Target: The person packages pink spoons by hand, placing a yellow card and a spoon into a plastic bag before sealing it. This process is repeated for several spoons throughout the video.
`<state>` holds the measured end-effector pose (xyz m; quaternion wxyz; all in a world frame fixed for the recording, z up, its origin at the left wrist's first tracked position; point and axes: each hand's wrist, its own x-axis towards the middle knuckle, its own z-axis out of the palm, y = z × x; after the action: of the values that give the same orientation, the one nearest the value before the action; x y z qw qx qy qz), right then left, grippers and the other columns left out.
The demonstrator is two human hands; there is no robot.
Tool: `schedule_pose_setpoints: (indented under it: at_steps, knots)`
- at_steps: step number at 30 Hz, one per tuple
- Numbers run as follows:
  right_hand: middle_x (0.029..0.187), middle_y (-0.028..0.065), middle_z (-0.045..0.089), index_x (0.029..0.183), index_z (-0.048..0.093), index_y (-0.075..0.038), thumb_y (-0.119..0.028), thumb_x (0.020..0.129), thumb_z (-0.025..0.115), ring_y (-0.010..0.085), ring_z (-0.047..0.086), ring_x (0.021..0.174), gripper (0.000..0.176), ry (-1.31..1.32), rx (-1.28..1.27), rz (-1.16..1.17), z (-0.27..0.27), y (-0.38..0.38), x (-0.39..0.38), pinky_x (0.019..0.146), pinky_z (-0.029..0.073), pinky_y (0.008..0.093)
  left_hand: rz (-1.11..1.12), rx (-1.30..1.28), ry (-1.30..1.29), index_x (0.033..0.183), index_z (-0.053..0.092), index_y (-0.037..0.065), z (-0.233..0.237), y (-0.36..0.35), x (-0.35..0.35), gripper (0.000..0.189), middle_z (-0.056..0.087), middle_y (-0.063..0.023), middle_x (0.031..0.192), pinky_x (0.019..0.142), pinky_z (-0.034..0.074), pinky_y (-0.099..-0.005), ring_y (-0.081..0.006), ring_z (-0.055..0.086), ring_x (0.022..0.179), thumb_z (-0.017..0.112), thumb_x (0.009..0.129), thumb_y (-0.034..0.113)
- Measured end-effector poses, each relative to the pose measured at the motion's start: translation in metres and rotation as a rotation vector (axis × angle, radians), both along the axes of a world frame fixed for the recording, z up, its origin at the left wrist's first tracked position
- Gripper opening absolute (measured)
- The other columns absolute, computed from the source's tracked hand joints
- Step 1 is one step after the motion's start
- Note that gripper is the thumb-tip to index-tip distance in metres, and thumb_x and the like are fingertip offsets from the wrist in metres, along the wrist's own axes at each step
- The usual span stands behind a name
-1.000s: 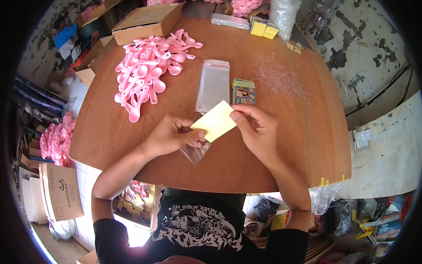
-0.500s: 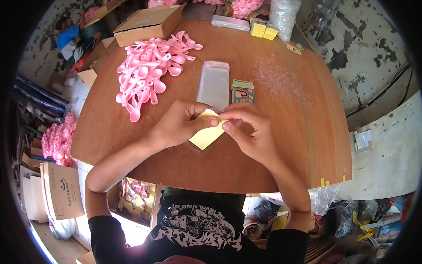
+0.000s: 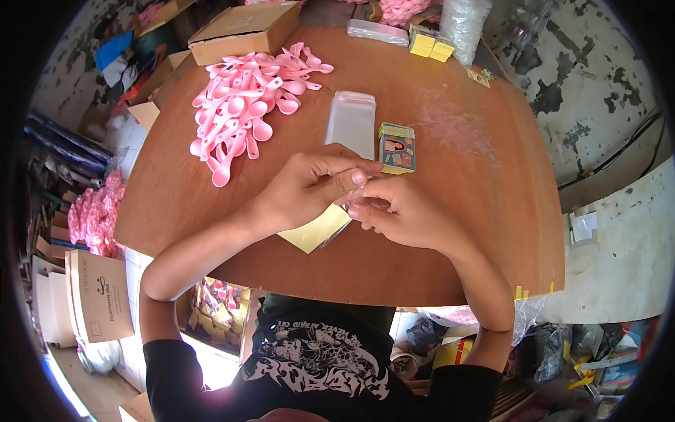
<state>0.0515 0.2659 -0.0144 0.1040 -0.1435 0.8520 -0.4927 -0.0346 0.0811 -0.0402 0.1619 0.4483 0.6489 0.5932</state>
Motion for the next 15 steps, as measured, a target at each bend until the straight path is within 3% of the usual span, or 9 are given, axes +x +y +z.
schedule_pose_setpoints:
  at_steps: [2,4,5,7,8,9,11,13,15]
  knots:
    - [0.083,0.0053,0.066,0.104,0.064,0.002,-0.011,0.095,0.059,0.0096,0.065,0.069,0.016,-0.054,-0.086,-0.015,-0.002,-0.006,-0.007,0.059,0.05,0.0228,0.038,0.002,0.08,0.122,0.061,-0.001,-0.001,-0.007,0.0,0.038,0.069,-0.0104,0.095,0.076,0.051,-0.0302,-0.0106,0.063,0.087,0.059,0.096,0.026]
    - [0.083,0.0055,0.066,0.104,0.064,0.002,-0.01,0.095,0.057,0.0101,0.064,0.065,0.016,-0.041,-0.109,0.009,0.001,-0.008,-0.016,0.057,0.05,0.023,0.062,0.03,0.045,0.118,0.062,0.002,0.006,-0.024,0.005,0.038,0.069,-0.0153,0.086,0.072,0.052,-0.0352,-0.0237,0.069,0.079,0.069,0.087,0.023]
    - [0.083,0.0056,0.066,0.104,0.065,0.002,-0.01,0.096,0.056,0.0107,0.064,0.062,0.017,-0.029,-0.134,0.026,0.004,-0.008,-0.022,0.055,0.05,0.0231,0.069,0.03,0.046,0.118,0.062,0.002,0.008,-0.033,0.004,0.038,0.069,-0.0153,0.086,0.072,0.052,-0.0352,-0.0237,0.069,0.079,0.069,0.087,0.023]
    - [0.083,0.0064,0.066,0.106,0.066,0.003,-0.01,0.095,0.057,0.011,0.064,0.061,0.02,-0.042,-0.182,-0.014,0.023,-0.007,-0.041,0.052,0.049,0.0219,-0.005,-0.384,-0.005,0.127,0.055,0.005,0.011,-0.054,0.001,0.046,0.069,-0.0076,0.096,0.072,0.051,-0.0284,-0.0103,0.063,0.079,0.071,0.087,0.022]
    - [0.083,0.0062,0.067,0.104,0.066,0.002,-0.011,0.095,0.058,0.0103,0.064,0.062,0.019,0.016,-0.168,-0.086,0.02,-0.009,-0.054,0.053,0.049,0.0225,-0.086,-0.416,-0.017,0.124,0.058,0.008,0.004,-0.06,-0.002,0.041,0.068,-0.0051,0.095,0.069,0.051,-0.0272,-0.009,0.062,0.076,0.07,0.087,0.021]
    - [0.084,0.0059,0.067,0.103,0.067,0.002,-0.011,0.094,0.059,0.0096,0.064,0.063,0.017,0.073,-0.153,-0.158,0.013,-0.011,-0.069,0.055,0.049,0.0231,-0.081,-0.416,-0.017,0.124,0.058,0.008,0.002,-0.064,-0.003,0.041,0.068,-0.0051,0.095,0.069,0.051,-0.0272,-0.009,0.062,0.076,0.07,0.087,0.021]
    - [0.084,0.0068,0.068,0.101,0.068,0.0,-0.012,0.091,0.062,0.0122,0.065,0.065,0.016,0.219,-0.069,-0.105,-0.018,-0.021,-0.108,0.057,0.05,0.0257,-0.391,-0.366,-0.119,0.123,0.058,0.008,0.0,-0.07,-0.005,0.04,0.068,-0.0035,0.092,0.068,0.05,-0.0266,-0.0085,0.061,0.076,0.071,0.088,0.022]
    - [0.085,0.0091,0.069,0.097,0.07,-0.004,-0.013,0.085,0.066,0.0195,0.067,0.071,0.015,0.454,0.141,-0.073,-0.033,-0.04,-0.138,0.063,0.052,0.0324,-0.431,-0.319,-0.117,0.123,0.059,0.008,-0.004,-0.072,-0.006,0.039,0.068,-0.0027,0.091,0.066,0.05,-0.0257,-0.0078,0.061,0.077,0.07,0.088,0.022]
    - [0.085,0.0105,0.069,0.095,0.07,-0.006,-0.013,0.081,0.068,0.0241,0.068,0.075,0.015,0.547,0.266,-0.086,-0.042,-0.056,-0.164,0.066,0.053,0.0365,-0.461,-0.294,-0.139,0.11,0.061,0.004,0.0,-0.073,-0.006,0.029,0.068,-0.0044,0.094,0.07,0.05,-0.0294,-0.0111,0.06,0.079,0.07,0.086,0.018]
